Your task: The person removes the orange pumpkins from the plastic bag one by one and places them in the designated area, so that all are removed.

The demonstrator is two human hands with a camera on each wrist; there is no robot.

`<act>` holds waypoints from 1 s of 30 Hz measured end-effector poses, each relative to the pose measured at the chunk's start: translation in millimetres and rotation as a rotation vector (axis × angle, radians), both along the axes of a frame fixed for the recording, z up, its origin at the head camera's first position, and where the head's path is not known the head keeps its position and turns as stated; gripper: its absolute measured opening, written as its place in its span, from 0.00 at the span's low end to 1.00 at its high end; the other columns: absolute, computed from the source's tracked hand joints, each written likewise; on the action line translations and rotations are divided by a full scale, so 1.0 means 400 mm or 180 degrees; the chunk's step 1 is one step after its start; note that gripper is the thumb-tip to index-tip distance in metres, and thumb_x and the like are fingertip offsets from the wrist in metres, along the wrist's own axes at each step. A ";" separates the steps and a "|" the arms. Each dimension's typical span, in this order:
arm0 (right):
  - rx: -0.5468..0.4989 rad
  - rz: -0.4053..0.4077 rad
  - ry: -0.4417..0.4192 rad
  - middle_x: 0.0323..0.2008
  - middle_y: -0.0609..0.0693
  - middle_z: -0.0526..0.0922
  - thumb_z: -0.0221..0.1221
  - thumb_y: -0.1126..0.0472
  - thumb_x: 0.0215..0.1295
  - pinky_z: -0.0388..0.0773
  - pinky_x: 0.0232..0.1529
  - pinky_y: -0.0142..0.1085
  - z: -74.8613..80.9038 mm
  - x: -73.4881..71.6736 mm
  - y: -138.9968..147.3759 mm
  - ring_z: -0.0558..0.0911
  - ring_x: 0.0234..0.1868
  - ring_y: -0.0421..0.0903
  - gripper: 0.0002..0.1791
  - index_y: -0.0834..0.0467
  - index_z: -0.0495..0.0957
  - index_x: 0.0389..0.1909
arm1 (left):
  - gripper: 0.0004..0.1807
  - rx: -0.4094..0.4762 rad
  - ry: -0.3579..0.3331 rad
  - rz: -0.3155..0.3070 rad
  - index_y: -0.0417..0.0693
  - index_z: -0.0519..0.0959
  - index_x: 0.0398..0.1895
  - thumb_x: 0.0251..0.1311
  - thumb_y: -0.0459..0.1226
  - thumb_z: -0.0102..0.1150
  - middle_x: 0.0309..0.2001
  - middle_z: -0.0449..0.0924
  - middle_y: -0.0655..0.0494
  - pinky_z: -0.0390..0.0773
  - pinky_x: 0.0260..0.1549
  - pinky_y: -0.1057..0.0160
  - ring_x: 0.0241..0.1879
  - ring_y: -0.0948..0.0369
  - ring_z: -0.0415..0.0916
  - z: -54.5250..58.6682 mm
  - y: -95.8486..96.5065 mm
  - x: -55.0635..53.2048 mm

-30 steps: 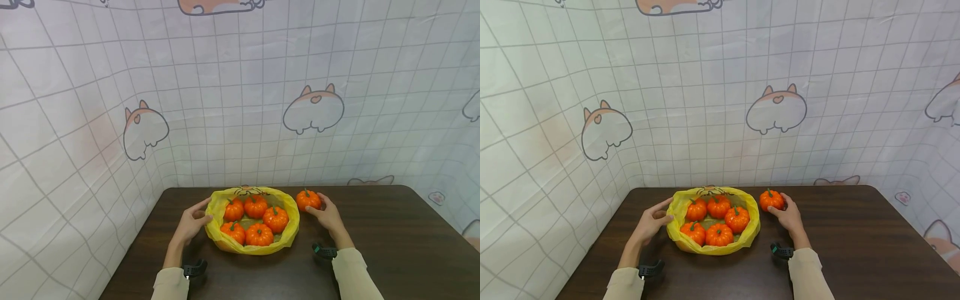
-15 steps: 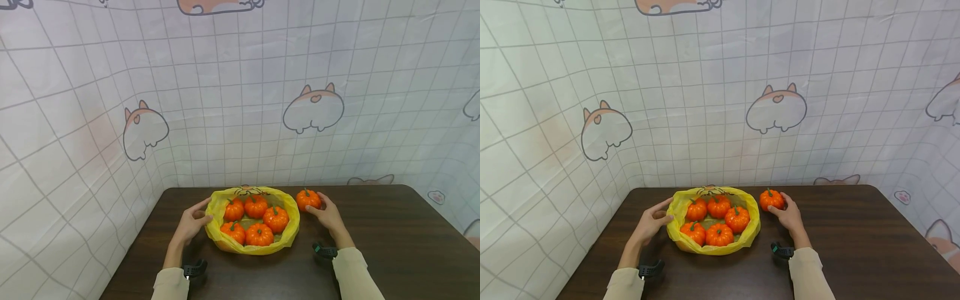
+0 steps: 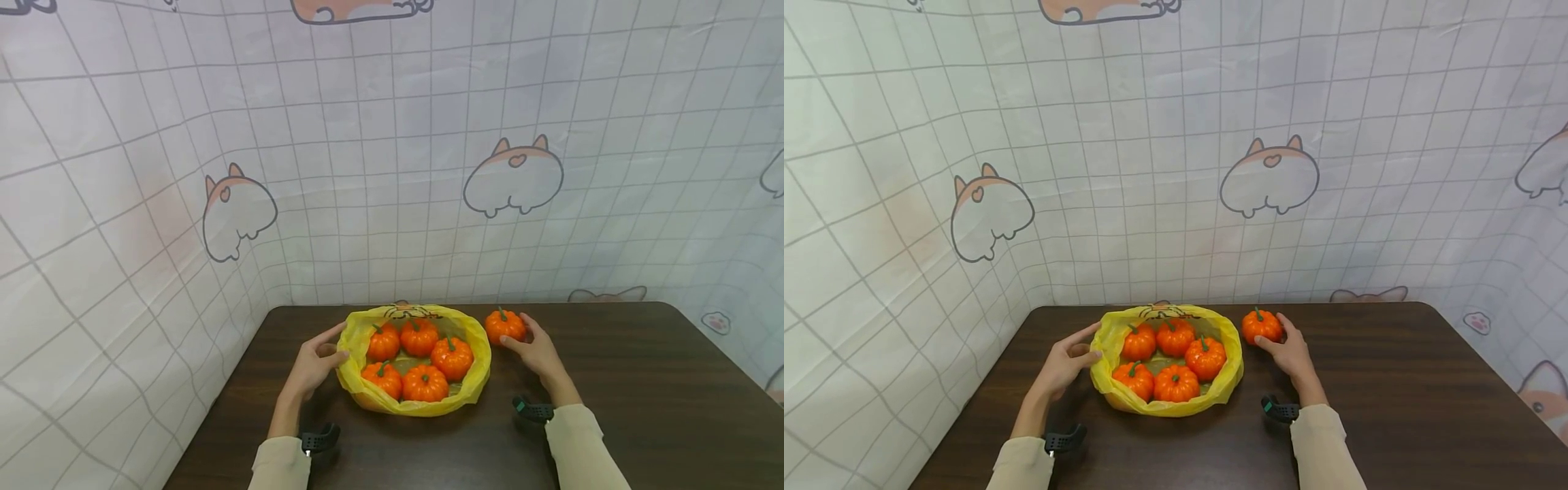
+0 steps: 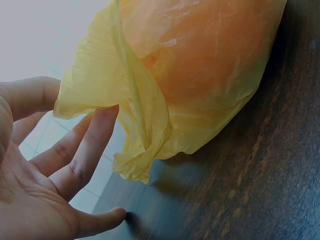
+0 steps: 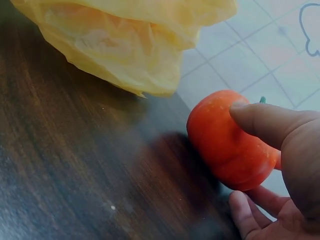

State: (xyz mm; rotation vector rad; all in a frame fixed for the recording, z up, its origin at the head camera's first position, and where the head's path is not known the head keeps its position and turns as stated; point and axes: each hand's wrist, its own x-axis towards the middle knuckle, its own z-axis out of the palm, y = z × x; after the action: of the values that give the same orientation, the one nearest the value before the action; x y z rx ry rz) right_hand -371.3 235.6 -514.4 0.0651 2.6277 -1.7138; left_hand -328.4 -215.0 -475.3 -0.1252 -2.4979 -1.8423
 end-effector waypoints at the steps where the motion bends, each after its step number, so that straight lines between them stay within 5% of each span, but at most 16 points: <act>1: 0.0005 0.0008 0.0003 0.77 0.71 0.55 0.62 0.47 0.71 0.57 0.75 0.61 0.001 0.001 0.001 0.58 0.76 0.68 0.52 0.59 0.41 0.83 | 0.33 -0.0004 0.0006 0.0010 0.61 0.74 0.72 0.65 0.31 0.65 0.52 0.84 0.38 0.86 0.45 0.54 0.43 0.56 0.83 0.000 0.000 0.000; 8: 0.0020 -0.0048 0.0026 0.74 0.74 0.56 0.59 0.49 0.74 0.71 0.67 0.58 0.029 0.010 0.016 0.67 0.68 0.69 0.47 0.64 0.45 0.81 | 0.33 -0.0008 0.0004 0.0025 0.58 0.73 0.72 0.64 0.31 0.65 0.54 0.83 0.36 0.86 0.46 0.52 0.44 0.55 0.83 0.001 0.000 0.002; 18: 0.0123 -0.0118 0.0299 0.72 0.70 0.62 0.57 0.46 0.75 0.71 0.65 0.60 0.136 0.031 0.001 0.68 0.69 0.67 0.43 0.61 0.51 0.80 | 0.33 -0.0063 0.0004 0.0026 0.60 0.73 0.73 0.65 0.31 0.65 0.54 0.83 0.37 0.85 0.47 0.53 0.45 0.55 0.82 0.004 0.002 0.003; 30: 0.0173 0.0574 0.0762 0.62 0.64 0.78 0.59 0.47 0.75 0.77 0.62 0.54 0.210 0.063 -0.058 0.77 0.62 0.61 0.32 0.59 0.67 0.73 | 0.33 -0.0075 -0.0007 0.0035 0.61 0.73 0.72 0.65 0.31 0.65 0.55 0.82 0.36 0.85 0.46 0.54 0.46 0.55 0.82 0.004 0.003 0.002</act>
State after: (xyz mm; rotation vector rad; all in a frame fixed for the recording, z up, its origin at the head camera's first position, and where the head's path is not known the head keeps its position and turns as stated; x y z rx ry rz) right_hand -346.0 212.3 -430.3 -0.3886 2.7402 -1.6856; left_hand -327.7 -213.8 -473.7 -0.1097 -2.5170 -1.8106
